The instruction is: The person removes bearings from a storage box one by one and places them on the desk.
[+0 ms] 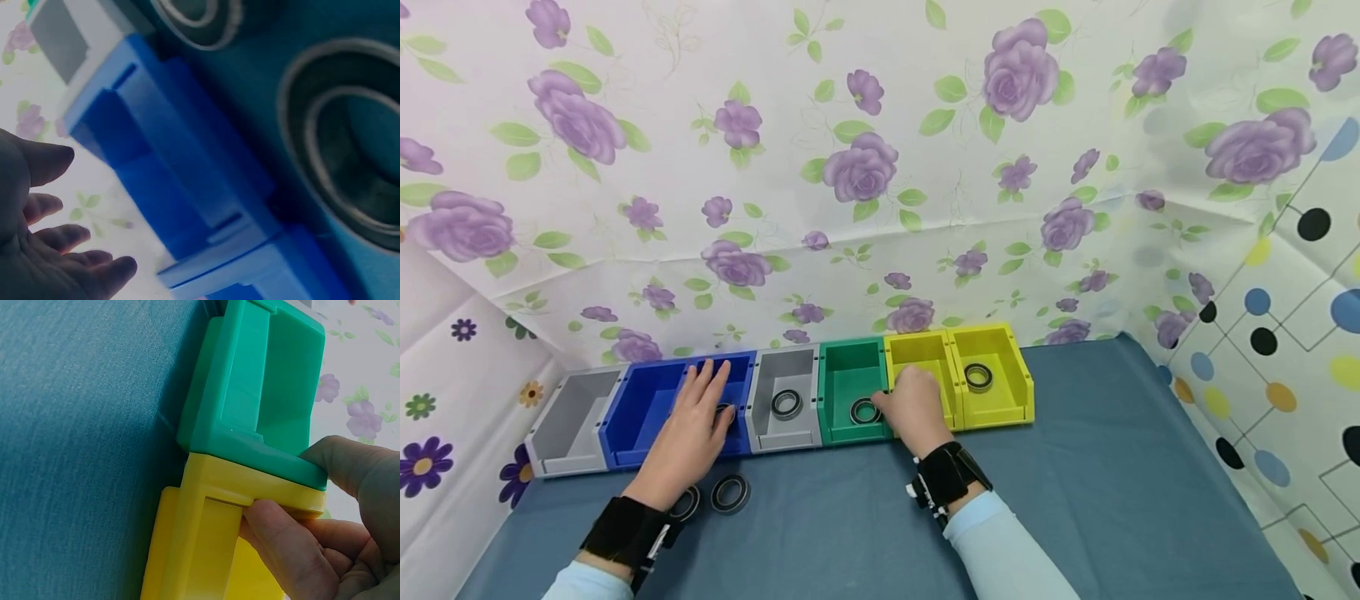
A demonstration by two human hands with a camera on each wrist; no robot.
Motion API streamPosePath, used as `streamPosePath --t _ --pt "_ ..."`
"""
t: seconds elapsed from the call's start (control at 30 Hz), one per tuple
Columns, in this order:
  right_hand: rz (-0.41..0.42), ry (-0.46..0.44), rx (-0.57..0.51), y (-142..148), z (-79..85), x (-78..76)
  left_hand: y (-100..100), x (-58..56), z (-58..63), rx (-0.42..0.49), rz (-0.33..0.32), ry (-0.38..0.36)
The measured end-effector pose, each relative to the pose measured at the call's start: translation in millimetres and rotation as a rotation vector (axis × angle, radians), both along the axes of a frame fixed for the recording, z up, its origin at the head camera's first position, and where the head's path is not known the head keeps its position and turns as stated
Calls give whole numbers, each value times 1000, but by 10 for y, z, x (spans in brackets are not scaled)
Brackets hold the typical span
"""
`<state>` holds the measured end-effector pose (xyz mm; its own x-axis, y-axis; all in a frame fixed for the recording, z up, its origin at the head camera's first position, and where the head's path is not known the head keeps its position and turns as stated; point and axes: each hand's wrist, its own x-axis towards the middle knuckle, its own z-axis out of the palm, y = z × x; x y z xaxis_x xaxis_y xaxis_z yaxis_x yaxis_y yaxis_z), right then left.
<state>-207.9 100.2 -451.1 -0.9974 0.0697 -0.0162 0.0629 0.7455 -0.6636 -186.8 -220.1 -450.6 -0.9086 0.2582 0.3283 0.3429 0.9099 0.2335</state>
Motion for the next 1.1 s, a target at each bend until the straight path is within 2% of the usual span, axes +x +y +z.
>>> streamPosePath --t 0.27,0.5,0.67,1.1 --pt "-2 11 6 -2 -12 -8 -55 -88 -151 -23 11 -133" --pt "-7 3 5 -5 -16 -6 -39 -144 -199 -36 34 -255" --pt "-8 3 8 -5 -19 -8 -28 -196 -187 -41 48 -329" --pt "-3 5 -10 7 -18 2 84 -358 -39 -52 129 -436"
